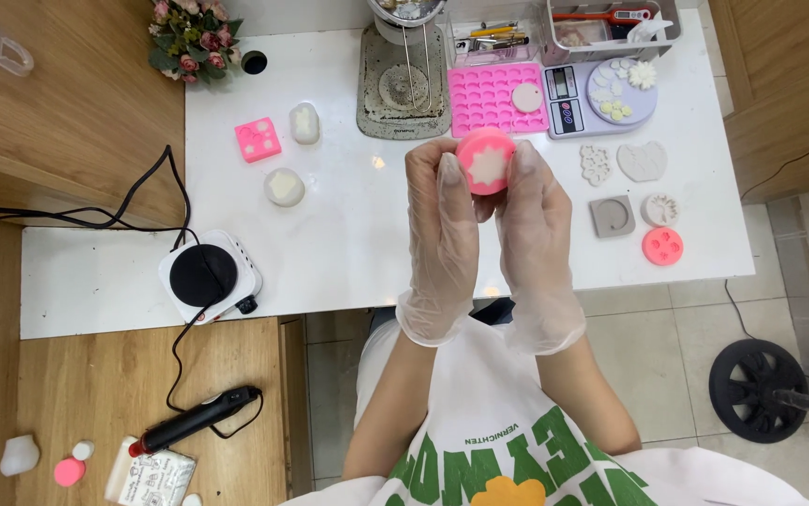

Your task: Remove decorative wax shapes from various silicone molds at a workbench.

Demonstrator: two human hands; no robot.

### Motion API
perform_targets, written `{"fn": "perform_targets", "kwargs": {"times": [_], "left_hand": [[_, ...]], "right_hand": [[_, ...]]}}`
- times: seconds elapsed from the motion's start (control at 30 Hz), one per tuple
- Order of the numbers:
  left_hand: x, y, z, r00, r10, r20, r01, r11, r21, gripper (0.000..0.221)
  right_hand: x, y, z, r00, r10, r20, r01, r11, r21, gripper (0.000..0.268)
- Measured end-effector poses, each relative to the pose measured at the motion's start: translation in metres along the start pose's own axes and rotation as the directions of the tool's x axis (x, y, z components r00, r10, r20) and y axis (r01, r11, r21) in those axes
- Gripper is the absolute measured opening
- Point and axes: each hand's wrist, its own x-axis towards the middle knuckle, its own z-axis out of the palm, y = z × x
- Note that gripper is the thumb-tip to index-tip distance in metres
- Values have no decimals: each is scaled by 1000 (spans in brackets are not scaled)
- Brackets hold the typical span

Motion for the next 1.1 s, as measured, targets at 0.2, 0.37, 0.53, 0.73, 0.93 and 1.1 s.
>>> {"fn": "perform_targets", "kwargs": {"times": [0.2,0.37,0.53,0.73,0.93,1.1], "left_hand": [[4,1,-5,997,74,25,-77,981,180,30],[5,18,-10,984,3,178,-28,990,140,29],[3,14,-10,983,-45,179,36,998,53,34],[3,17,-7,982,-36,185,39,999,-10,36],[3,5,-14,986,-45,160,44,999,12,38],[5,9,-13,989,-27,146,31,999,-29,39]], "right_hand": [[-1,-22,-4,999,-41,-24,30,937,-348,48],[7,-1,-32,985,-132,113,159,949,-272,49],[7,8,-37,986,-117,116,140,967,-212,52],[2,1,-27,992,-75,99,82,994,-68,46],[-1,-15,-15,993,-15,118,14,1000,15,44],[-1,-21,-9,991,76,110,-88,990,112,43]]}}
